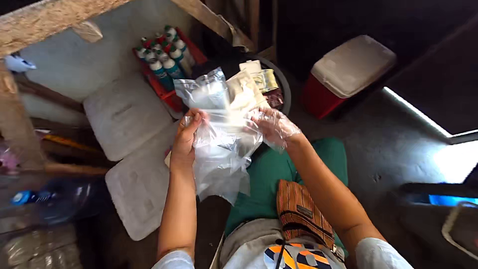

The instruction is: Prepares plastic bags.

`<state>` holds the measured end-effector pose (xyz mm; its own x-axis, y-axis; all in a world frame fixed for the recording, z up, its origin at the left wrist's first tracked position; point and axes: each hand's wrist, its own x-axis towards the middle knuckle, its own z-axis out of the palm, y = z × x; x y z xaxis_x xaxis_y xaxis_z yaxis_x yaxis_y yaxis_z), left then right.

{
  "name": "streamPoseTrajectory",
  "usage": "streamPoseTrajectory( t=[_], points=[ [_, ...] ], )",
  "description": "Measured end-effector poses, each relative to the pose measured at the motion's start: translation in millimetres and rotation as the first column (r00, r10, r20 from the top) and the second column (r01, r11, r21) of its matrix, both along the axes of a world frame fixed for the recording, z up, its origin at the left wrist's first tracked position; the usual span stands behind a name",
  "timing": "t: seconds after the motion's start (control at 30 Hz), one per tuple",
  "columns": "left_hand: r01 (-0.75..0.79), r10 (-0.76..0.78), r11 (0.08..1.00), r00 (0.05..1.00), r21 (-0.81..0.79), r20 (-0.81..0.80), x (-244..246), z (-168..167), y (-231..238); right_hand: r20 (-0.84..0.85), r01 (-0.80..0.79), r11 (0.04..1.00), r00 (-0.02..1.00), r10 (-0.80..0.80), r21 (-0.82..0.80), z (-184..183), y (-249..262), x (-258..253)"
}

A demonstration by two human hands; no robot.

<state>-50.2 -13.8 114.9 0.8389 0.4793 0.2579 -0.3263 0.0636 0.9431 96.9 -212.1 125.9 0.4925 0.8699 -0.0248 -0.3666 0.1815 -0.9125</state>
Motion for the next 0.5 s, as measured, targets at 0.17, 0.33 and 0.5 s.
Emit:
streamPoseTrajectory(
  t=[0.17, 0.33, 0.5],
  points=[
    [-0.237, 0.246, 0.951, 0.969, 0.199, -0.024, 16, 36, 41, 0.160, 0.113, 0.993, 0.980, -0.118, 0.038, 37, 82, 42],
    [-0.386, 0.563, 0.773, 0.784, 0.504, -0.263, 44, -15, 63, 0.625, 0.283, 0.893, 0.781, -0.002, -0.351, 11, 127, 50],
    [-0.242, 0.568, 0.812, 0.536, 0.531, -0.624, 38, -85, 20, 0.600, 0.306, 0.734, 0.782, 0.169, -0.606, -72, 125, 31]
  ],
)
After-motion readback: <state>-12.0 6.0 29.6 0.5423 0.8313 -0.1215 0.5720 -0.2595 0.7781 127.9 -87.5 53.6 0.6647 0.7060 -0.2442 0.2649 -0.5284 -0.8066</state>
